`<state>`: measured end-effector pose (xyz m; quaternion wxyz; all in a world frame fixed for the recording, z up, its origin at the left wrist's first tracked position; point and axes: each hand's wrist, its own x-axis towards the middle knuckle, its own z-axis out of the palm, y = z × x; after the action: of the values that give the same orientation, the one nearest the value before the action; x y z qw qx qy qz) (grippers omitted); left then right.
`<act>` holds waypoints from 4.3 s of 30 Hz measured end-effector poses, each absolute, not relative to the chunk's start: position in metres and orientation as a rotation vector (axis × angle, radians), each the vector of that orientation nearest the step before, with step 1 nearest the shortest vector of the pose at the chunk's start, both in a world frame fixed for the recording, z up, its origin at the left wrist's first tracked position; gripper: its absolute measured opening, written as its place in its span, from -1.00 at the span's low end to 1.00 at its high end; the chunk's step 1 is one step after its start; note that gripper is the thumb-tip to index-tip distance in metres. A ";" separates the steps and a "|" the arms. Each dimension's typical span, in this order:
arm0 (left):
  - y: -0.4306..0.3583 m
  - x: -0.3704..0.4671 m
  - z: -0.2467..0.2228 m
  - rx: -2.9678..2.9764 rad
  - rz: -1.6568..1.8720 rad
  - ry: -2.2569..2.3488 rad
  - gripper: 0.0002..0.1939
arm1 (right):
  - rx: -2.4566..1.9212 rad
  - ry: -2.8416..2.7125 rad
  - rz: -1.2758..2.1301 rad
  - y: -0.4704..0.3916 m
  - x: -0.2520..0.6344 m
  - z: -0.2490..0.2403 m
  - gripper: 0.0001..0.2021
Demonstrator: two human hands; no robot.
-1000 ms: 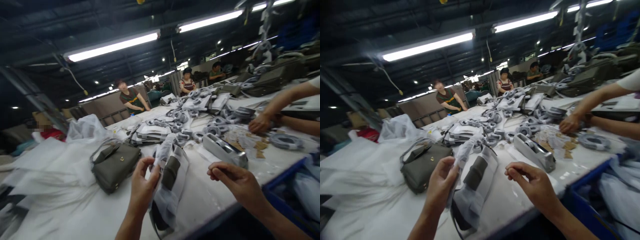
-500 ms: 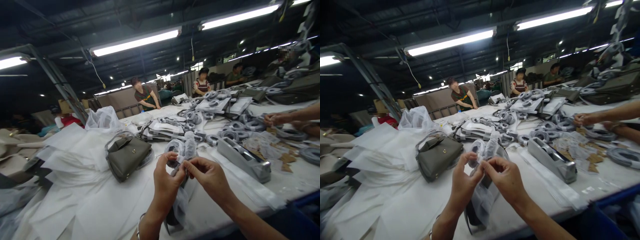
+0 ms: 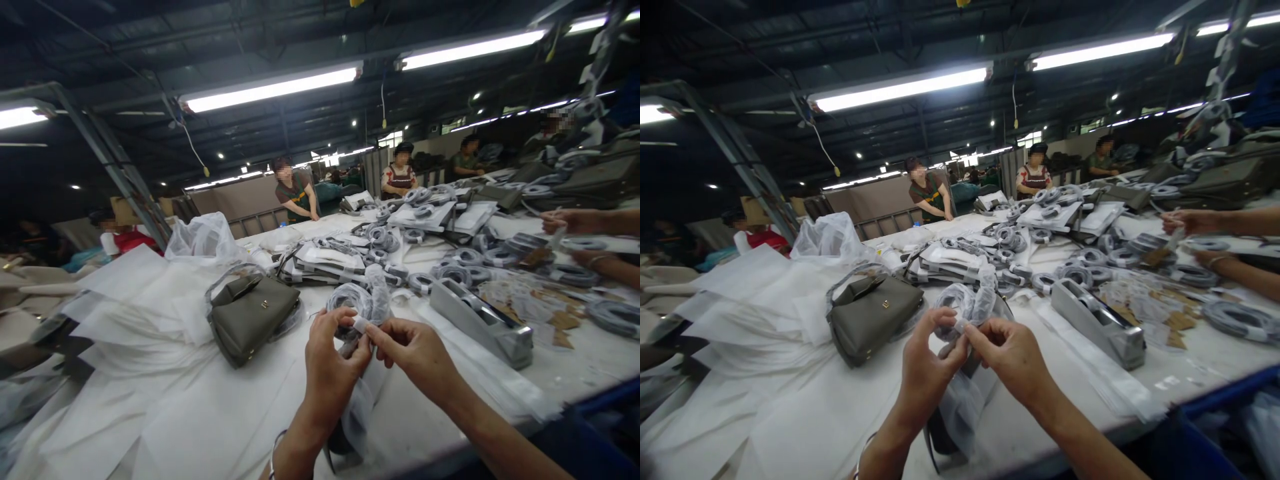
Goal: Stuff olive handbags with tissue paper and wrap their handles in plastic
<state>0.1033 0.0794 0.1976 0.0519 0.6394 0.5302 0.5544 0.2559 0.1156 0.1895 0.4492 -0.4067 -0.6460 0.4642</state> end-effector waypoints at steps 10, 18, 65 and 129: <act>0.076 0.107 0.197 2.146 1.669 1.676 -0.69 | -1.016 -1.660 1.200 0.114 0.269 0.188 -0.60; 0.075 0.111 0.192 2.459 1.640 1.665 -0.70 | -1.061 -1.567 1.192 0.120 0.263 0.172 -0.58; 0.078 0.104 0.192 2.201 1.584 1.694 -0.69 | -0.836 -1.421 1.443 0.097 0.291 0.196 -0.57; 0.081 0.090 0.202 1.734 1.614 1.673 -0.82 | -0.839 -1.561 1.025 0.110 0.267 0.183 -0.77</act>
<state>0.0903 0.0807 0.2022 0.1204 0.5936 0.5727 0.5524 0.2666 0.1103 0.1831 0.5200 -0.3501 -0.6513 0.4277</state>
